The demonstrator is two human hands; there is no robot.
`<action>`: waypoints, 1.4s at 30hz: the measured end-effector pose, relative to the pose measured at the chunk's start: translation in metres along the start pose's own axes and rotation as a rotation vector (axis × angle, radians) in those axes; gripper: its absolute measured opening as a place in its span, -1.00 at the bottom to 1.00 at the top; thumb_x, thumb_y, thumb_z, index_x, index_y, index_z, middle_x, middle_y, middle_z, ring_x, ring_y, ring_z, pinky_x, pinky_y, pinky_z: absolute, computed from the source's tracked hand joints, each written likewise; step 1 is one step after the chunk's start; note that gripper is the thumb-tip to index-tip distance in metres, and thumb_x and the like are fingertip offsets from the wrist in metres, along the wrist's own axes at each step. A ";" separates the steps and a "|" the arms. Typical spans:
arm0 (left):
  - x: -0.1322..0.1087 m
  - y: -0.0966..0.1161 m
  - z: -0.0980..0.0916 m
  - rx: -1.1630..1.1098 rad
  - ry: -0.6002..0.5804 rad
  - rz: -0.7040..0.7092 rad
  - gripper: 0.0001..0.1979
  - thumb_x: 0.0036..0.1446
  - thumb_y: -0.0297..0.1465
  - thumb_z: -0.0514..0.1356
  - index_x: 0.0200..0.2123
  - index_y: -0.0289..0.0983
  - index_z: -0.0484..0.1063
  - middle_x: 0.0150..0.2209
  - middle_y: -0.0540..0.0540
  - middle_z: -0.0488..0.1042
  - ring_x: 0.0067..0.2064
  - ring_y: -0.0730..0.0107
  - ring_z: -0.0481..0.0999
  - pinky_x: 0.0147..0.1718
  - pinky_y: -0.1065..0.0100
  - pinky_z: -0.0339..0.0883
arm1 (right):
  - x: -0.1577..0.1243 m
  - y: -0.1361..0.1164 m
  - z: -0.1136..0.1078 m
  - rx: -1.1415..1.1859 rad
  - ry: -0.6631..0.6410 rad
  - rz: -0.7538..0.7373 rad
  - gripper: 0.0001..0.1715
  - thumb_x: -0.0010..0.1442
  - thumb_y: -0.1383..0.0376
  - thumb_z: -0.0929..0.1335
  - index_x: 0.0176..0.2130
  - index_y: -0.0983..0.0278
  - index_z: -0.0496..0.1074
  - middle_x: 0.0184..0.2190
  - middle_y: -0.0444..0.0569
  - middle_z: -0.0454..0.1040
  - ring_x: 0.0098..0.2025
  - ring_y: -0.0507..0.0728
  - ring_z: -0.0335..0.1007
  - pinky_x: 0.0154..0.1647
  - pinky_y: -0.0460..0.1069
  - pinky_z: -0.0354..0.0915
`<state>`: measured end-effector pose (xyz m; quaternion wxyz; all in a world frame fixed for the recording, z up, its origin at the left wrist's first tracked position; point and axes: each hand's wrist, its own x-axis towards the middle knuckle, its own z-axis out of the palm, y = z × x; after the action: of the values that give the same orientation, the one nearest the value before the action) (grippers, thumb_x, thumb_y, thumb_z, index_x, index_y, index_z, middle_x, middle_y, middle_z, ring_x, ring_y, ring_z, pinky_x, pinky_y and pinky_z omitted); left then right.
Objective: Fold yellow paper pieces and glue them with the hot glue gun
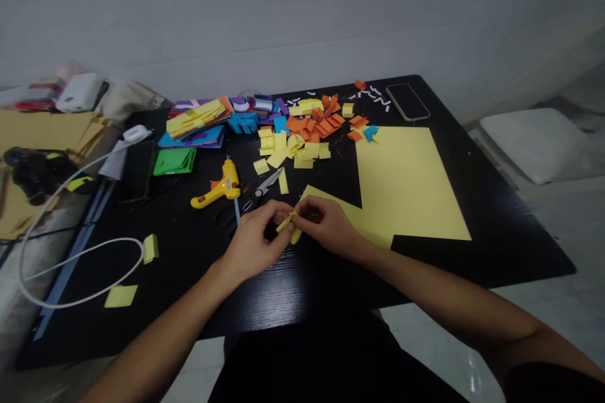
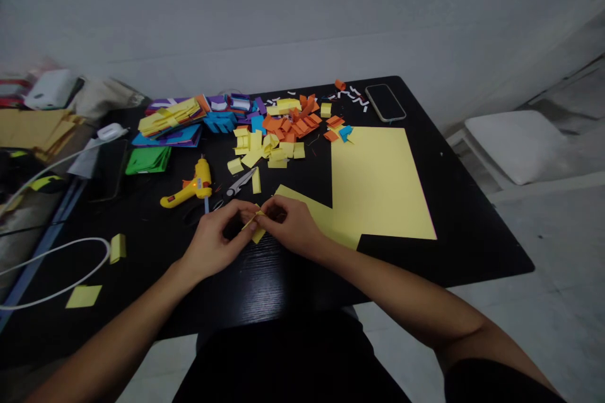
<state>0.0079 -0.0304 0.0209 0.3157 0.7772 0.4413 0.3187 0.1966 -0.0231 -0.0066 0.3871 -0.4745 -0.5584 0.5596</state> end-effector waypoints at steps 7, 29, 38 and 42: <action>-0.002 -0.001 -0.001 0.081 0.001 0.106 -0.75 0.23 -0.48 0.24 -0.01 -0.25 0.43 -0.22 -0.07 0.61 -0.24 0.35 0.63 -0.21 0.35 0.51 | 0.002 -0.002 -0.005 -0.061 -0.028 -0.011 -0.85 0.15 0.22 0.46 -0.34 0.28 0.56 -0.41 -0.08 0.60 -0.39 0.07 0.48 -0.31 -0.03 0.35; 0.004 -0.012 -0.022 -0.040 -0.341 0.046 -0.63 0.16 -0.41 0.35 0.05 -0.15 0.45 -0.31 0.00 0.54 -0.30 0.33 0.56 -0.27 0.32 0.48 | 0.012 -0.004 -0.015 0.297 -0.231 0.215 -0.72 0.05 0.26 0.56 -0.23 0.29 0.54 -0.44 -0.12 0.60 -0.45 0.03 0.54 -0.40 -0.06 0.53; 0.007 -0.016 -0.021 0.007 -0.127 0.051 -0.86 0.17 -0.50 0.28 -0.20 -0.21 0.46 -0.36 0.02 0.51 -0.35 0.40 0.53 -0.34 0.40 0.43 | 0.003 -0.016 -0.014 -0.028 -0.169 -0.162 -0.65 0.07 0.48 0.36 -0.14 0.21 0.55 -0.20 -0.06 0.59 -0.19 0.10 0.51 -0.18 -0.01 0.45; 0.006 -0.019 -0.021 0.022 -0.112 0.086 -0.82 0.13 -0.58 0.24 -0.22 -0.21 0.47 -0.35 0.02 0.50 -0.34 0.40 0.51 -0.33 0.41 0.42 | 0.002 -0.012 -0.013 -0.185 -0.153 -0.232 -0.77 0.09 0.37 0.46 -0.18 0.23 0.52 -0.25 -0.07 0.54 -0.33 0.05 0.44 -0.33 -0.05 0.38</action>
<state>-0.0150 -0.0127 0.0201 0.3172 0.8156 0.3924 0.2832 0.2078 -0.0167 0.0063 0.3603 -0.3963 -0.6865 0.4918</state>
